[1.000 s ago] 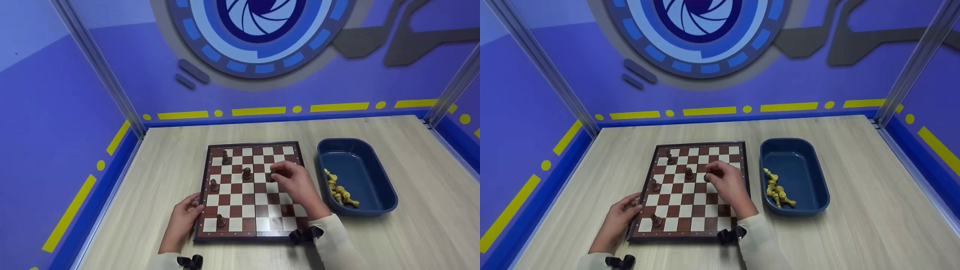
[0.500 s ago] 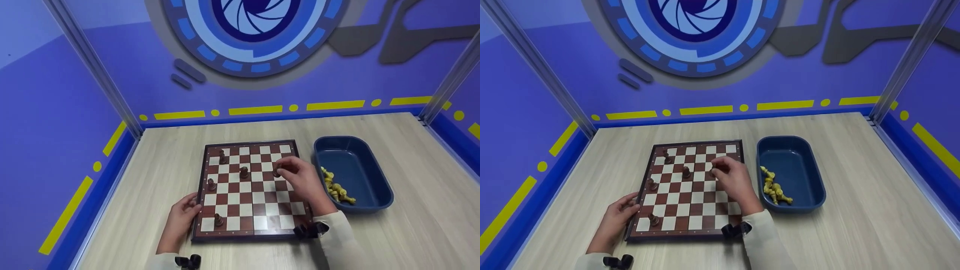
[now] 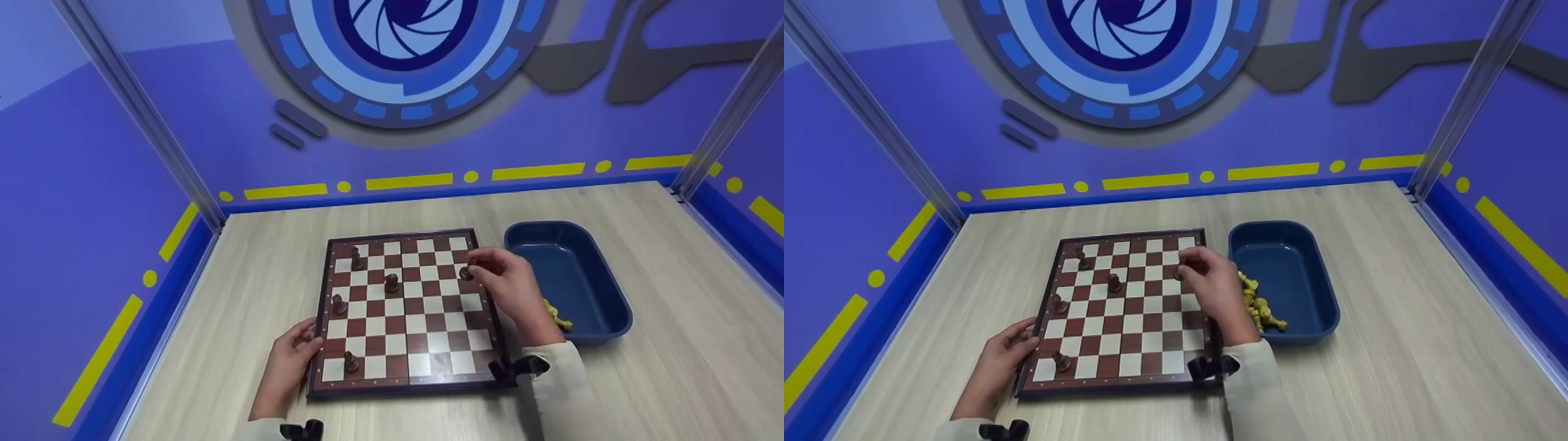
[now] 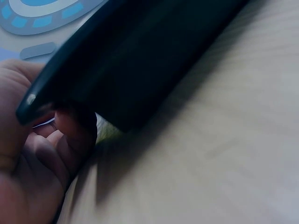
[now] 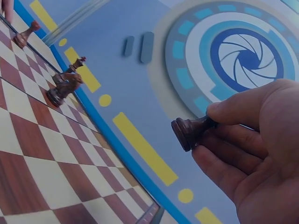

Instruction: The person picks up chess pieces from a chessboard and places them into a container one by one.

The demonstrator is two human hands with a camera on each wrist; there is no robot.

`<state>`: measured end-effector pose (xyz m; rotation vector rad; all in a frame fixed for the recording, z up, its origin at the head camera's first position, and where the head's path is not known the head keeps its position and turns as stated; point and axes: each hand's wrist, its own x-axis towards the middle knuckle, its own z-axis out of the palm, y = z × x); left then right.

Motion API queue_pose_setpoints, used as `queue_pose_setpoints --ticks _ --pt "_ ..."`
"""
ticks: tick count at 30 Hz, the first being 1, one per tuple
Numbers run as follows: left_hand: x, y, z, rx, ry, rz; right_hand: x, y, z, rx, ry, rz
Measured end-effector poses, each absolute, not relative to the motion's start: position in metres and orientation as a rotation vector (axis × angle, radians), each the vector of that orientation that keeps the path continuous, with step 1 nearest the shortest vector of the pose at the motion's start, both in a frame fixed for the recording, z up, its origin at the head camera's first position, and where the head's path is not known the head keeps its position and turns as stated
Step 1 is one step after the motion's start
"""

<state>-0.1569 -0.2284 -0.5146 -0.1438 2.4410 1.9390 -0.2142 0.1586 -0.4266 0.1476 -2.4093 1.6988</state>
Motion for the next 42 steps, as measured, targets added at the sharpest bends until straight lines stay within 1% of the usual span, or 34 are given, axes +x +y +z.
queue_pose_setpoints --ticks 2,4,6,9,13,15,30,35,42 --pt "-0.157 -0.228 -0.515 -0.15 2.432 1.951 -0.215 0.162 -0.427 0.136 -2.387 1.755" --pt "-0.157 -0.229 -0.515 -0.156 2.431 1.952 -0.21 0.163 -0.417 0.135 -2.38 1.783" --pt "-0.158 -0.228 -0.514 -0.153 2.444 1.938 -0.205 0.164 -0.409 0.125 -2.391 1.765" --pt "-0.157 -0.228 -0.513 -0.149 2.453 1.926 -0.205 0.169 -0.406 0.118 -2.414 1.688" --pt "-0.156 -0.227 -0.513 -0.15 2.457 1.926 -0.217 0.181 -0.423 0.122 -2.402 1.645" --pt "-0.156 -0.227 -0.513 -0.159 2.452 1.931 -0.218 0.185 -0.425 0.14 -2.383 1.648" --pt "-0.156 -0.227 -0.514 -0.161 2.447 1.937 -0.217 0.212 -0.427 0.12 -2.361 1.641" --pt "-0.155 -0.226 -0.514 -0.185 2.426 1.95 -0.215 0.217 -0.425 0.055 -2.417 1.596" --pt "-0.155 -0.228 -0.515 -0.15 2.422 1.957 -0.213 0.227 -0.426 -0.038 -2.465 1.569"
